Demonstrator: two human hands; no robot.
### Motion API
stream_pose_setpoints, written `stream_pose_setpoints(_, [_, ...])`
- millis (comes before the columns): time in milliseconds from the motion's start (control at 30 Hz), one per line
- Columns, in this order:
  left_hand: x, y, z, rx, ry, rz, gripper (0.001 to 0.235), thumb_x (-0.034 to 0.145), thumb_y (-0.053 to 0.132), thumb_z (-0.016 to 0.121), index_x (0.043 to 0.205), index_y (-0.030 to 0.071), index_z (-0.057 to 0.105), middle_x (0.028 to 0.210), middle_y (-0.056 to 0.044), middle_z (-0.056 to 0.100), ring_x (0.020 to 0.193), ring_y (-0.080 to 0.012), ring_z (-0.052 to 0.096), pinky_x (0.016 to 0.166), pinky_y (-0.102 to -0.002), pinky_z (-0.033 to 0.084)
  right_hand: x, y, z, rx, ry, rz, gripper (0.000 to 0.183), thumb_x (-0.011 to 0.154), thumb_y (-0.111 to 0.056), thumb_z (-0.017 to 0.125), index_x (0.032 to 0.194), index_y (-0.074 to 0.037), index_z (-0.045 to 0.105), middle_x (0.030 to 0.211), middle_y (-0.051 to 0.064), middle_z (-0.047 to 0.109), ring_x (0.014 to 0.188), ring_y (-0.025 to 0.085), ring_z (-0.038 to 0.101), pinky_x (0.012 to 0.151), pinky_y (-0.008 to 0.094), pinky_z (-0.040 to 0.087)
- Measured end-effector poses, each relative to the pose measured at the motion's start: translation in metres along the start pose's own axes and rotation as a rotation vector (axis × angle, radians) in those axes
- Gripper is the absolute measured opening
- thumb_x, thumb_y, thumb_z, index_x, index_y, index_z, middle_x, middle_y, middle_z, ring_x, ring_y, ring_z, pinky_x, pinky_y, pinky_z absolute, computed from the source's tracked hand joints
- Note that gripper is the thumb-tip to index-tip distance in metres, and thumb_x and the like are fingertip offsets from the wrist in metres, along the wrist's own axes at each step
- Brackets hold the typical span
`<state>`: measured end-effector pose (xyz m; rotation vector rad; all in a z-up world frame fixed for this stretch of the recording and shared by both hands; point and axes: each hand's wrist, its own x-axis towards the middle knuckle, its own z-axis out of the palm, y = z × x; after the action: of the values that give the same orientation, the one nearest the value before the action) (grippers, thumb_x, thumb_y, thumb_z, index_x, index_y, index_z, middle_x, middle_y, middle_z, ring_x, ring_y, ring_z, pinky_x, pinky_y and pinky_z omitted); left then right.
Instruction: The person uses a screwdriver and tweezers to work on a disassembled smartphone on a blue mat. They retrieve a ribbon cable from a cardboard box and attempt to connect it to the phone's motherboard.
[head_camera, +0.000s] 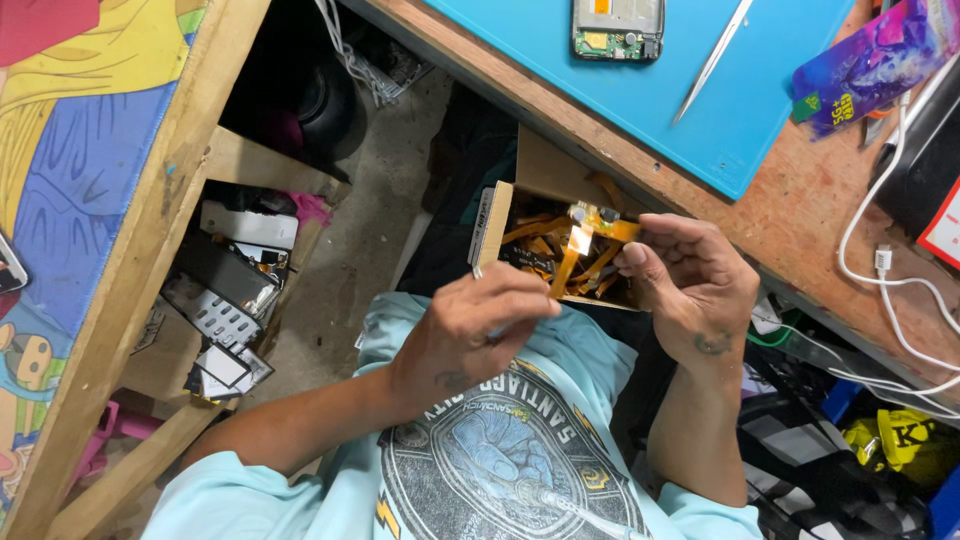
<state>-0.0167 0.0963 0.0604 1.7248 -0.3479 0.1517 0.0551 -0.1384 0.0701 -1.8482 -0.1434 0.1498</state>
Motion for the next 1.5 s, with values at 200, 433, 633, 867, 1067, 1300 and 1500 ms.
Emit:
stream_pose_setpoints(200, [0.020,0.007,-0.013,0.181,0.003,-0.142,0.014,0.090,0.005,0.075,0.102,0.004,0.068,0.101,-0.009,0.066,0.093,-0.0258,0.069,0.080,-0.037,0.057,0.000,-0.015,-0.014,-0.449,-0.079,-0.014,0.025,0.094,-0.003,0.077,0.118,0.002,0.070,0.101,0.008,0.077,0.090,0.011,0.072,0.078,0.025,0.057])
stream_pose_setpoints(433, [0.038,0.016,-0.013,0.320,-0.067,-0.094,0.034,0.088,0.021,0.075,0.113,0.001,0.064,0.106,-0.015,0.057,0.097,-0.0308,0.061,0.083,-0.042,0.052,-0.002,-0.019,-0.021,-0.613,-0.177,-0.053,0.021,0.091,-0.001,0.076,0.112,-0.003,0.072,0.098,0.009,0.075,0.082,0.015,0.074,0.071,0.028,0.057])
stream_pose_setpoints(633, [0.048,0.026,0.019,0.165,0.108,-0.030,0.028,0.100,0.004,0.066,0.128,0.006,0.061,0.121,-0.012,0.059,0.104,-0.0274,0.062,0.087,-0.036,0.054,0.001,-0.014,-0.018,-0.750,-0.344,-0.217,0.028,0.081,0.002,0.076,0.108,-0.004,0.069,0.095,0.013,0.065,0.086,0.032,0.066,0.073,0.040,0.054])
stream_pose_setpoints(867, [0.054,0.025,0.034,-0.174,0.128,-0.106,0.038,0.102,-0.013,0.050,0.135,0.004,0.056,0.130,-0.015,0.059,0.111,-0.0264,0.069,0.097,-0.032,0.061,0.012,-0.006,-0.010,-0.884,-0.316,-0.317,0.030,0.083,0.004,0.075,0.111,-0.004,0.068,0.094,0.015,0.060,0.087,0.036,0.063,0.075,0.044,0.052])
stream_pose_setpoints(1067, [0.059,0.005,0.027,-0.083,0.056,-0.082,0.044,0.087,-0.019,0.050,0.124,0.002,0.062,0.123,-0.017,0.062,0.111,-0.0319,0.068,0.091,-0.036,0.058,0.015,-0.017,-0.017,-0.669,-0.237,-0.296,0.023,0.090,0.001,0.075,0.113,-0.005,0.071,0.099,0.013,0.065,0.082,0.026,0.067,0.068,0.036,0.053])
stream_pose_setpoints(1300, [0.063,-0.004,0.019,0.000,-0.109,0.039,0.048,0.083,-0.011,0.062,0.128,0.005,0.066,0.118,-0.014,0.065,0.109,-0.0299,0.065,0.097,-0.039,0.056,0.012,-0.023,-0.013,-0.501,-0.088,-0.155,0.017,0.092,-0.002,0.077,0.109,-0.004,0.076,0.094,0.008,0.066,0.069,0.013,0.064,0.060,0.027,0.049])
stream_pose_setpoints(1500, [0.069,-0.002,0.020,-0.180,-0.007,-0.202,0.015,0.095,0.009,0.071,0.109,0.003,0.074,0.098,-0.008,0.071,0.089,-0.0175,0.070,0.076,-0.029,0.058,0.012,-0.021,-0.011,-0.442,-0.247,-0.132,0.011,0.092,-0.009,0.079,0.092,0.000,0.074,0.079,0.005,0.064,0.063,0.011,0.056,0.054,0.026,0.041])
